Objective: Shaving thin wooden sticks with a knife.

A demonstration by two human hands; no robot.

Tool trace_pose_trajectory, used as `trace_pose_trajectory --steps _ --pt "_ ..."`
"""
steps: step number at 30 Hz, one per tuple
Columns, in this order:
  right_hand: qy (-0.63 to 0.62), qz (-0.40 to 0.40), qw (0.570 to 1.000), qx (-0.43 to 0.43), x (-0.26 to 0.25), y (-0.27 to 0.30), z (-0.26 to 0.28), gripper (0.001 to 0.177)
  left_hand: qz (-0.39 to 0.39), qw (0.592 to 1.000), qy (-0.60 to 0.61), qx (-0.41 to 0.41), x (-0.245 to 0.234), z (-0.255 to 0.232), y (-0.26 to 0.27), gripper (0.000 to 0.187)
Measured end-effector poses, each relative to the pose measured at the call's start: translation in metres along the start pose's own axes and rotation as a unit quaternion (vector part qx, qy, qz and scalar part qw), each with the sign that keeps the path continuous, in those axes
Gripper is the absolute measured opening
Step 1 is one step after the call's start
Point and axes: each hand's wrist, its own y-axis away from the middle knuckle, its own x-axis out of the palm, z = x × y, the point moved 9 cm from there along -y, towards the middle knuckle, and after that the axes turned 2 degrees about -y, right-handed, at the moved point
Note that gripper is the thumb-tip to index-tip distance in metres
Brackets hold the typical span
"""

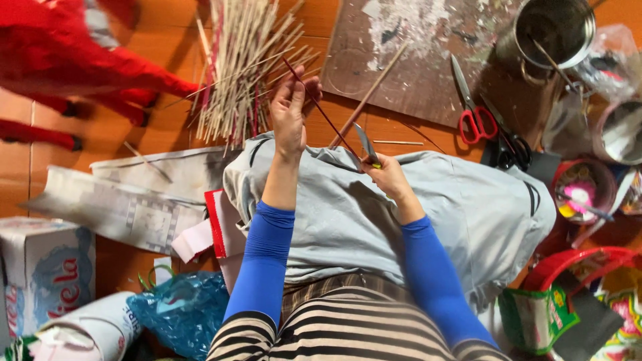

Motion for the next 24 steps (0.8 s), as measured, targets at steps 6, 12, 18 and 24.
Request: trace_pose_trajectory --steps 6,12,18,24 --pt "0.019 -0.097 0.995 -0.001 -0.027 -0.004 -0.013 0.023 0.041 0.990 -0.108 0.085 0.030 -0.051 0.033 0.023" --pt "-0.220 -0.006 0.974 -0.043 0.003 0.087 0.151 0.053 0.166 0.980 -0.098 0.051 0.072 -0.030 0.093 0.028" --pt "-0.260 0.173 0.935 -0.170 0.032 0.168 0.221 0.055 0.210 0.936 -0.259 0.110 0.119 -0.036 0.132 0.021" --pt "-0.247 0.148 0.955 -0.070 0.040 0.179 0.209 0.061 0.205 0.919 -0.305 0.144 0.113 -0.018 0.148 0.020"
